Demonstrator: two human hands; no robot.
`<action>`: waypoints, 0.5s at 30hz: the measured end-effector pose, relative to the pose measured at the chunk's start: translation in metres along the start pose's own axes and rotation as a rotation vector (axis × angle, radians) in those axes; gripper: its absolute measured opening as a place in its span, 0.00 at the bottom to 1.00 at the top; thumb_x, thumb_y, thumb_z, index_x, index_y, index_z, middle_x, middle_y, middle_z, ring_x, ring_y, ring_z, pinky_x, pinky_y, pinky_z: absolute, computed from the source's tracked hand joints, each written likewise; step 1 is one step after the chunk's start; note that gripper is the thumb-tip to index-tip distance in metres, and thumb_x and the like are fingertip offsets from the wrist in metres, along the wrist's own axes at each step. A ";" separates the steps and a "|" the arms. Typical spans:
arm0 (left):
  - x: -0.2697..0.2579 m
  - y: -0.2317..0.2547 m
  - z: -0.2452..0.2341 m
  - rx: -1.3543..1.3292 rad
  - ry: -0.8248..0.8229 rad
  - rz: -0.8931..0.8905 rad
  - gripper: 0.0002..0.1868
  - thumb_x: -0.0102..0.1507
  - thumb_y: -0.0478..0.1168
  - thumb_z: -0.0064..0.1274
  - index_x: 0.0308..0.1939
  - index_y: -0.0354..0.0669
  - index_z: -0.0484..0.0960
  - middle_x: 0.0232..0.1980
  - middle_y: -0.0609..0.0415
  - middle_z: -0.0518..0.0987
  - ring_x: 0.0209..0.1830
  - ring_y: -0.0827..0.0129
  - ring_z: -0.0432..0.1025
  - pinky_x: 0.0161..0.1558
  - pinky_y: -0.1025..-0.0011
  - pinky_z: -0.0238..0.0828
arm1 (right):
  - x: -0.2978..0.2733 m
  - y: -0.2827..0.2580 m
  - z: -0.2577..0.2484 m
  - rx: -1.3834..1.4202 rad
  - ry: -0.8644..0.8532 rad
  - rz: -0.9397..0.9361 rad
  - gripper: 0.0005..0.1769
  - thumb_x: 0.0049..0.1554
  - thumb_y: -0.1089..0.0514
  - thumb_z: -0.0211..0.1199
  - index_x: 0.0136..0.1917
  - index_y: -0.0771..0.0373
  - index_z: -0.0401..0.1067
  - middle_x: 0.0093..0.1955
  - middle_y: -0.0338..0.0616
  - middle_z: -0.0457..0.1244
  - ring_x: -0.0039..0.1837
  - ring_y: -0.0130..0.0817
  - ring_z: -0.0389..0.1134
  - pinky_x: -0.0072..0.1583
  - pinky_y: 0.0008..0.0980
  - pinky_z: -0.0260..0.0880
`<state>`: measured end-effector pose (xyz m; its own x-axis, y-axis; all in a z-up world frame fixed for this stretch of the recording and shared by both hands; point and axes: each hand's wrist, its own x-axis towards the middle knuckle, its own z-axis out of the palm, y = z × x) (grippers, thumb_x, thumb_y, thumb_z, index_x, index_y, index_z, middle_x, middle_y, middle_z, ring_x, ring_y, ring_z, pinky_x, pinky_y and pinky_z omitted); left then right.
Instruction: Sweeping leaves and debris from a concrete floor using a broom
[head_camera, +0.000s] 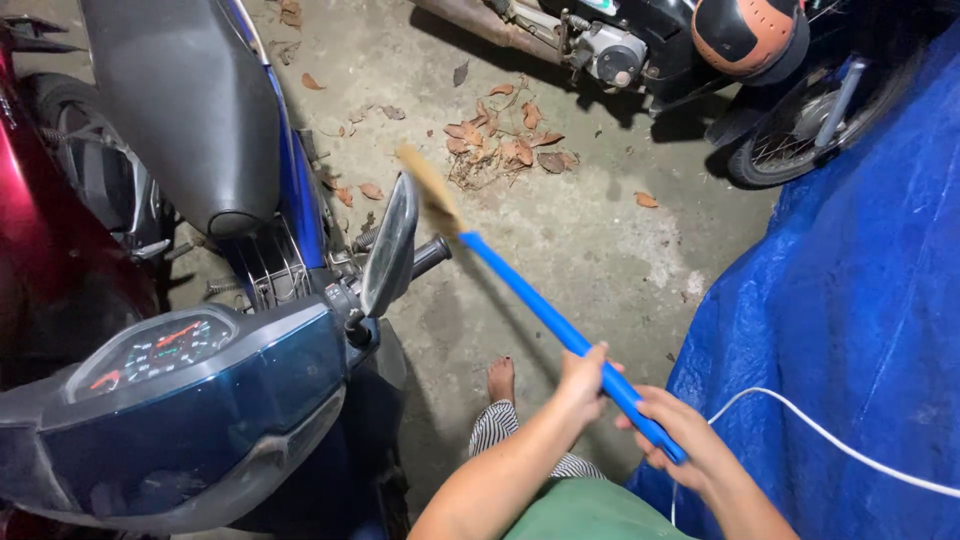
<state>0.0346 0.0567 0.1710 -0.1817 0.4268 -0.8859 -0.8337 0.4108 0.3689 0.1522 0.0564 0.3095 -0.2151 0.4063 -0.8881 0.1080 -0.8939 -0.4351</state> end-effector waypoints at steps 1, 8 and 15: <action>-0.003 -0.008 0.000 -0.001 0.004 -0.001 0.08 0.66 0.40 0.53 0.43 0.47 0.69 0.26 0.50 0.76 0.22 0.66 0.75 0.22 0.68 0.68 | -0.009 0.005 -0.001 -0.001 -0.001 0.004 0.20 0.60 0.62 0.55 0.65 0.65 0.70 0.42 0.68 0.66 0.26 0.36 0.52 0.22 0.28 0.45; 0.054 -0.079 -0.045 -0.056 0.026 -0.242 0.07 0.58 0.34 0.60 0.34 0.41 0.76 0.24 0.51 0.74 0.18 0.68 0.72 0.21 0.73 0.71 | 0.028 0.075 0.021 -0.035 -0.057 0.160 0.10 0.53 0.72 0.56 0.46 0.62 0.61 0.33 0.49 0.55 0.26 0.28 0.50 0.24 0.27 0.43; 0.077 -0.047 -0.100 -0.237 0.226 -0.126 0.07 0.55 0.31 0.53 0.25 0.43 0.71 0.19 0.52 0.70 0.17 0.66 0.68 0.20 0.70 0.64 | 0.072 0.074 0.053 -0.067 -0.225 0.247 0.05 0.56 0.67 0.57 0.44 0.62 0.62 0.34 0.44 0.55 0.25 0.20 0.51 0.20 0.20 0.46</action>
<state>0.0074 -0.0107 0.0576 -0.1583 0.1843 -0.9700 -0.9500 0.2395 0.2005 0.0937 0.0092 0.2214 -0.3826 0.1206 -0.9160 0.2450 -0.9427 -0.2265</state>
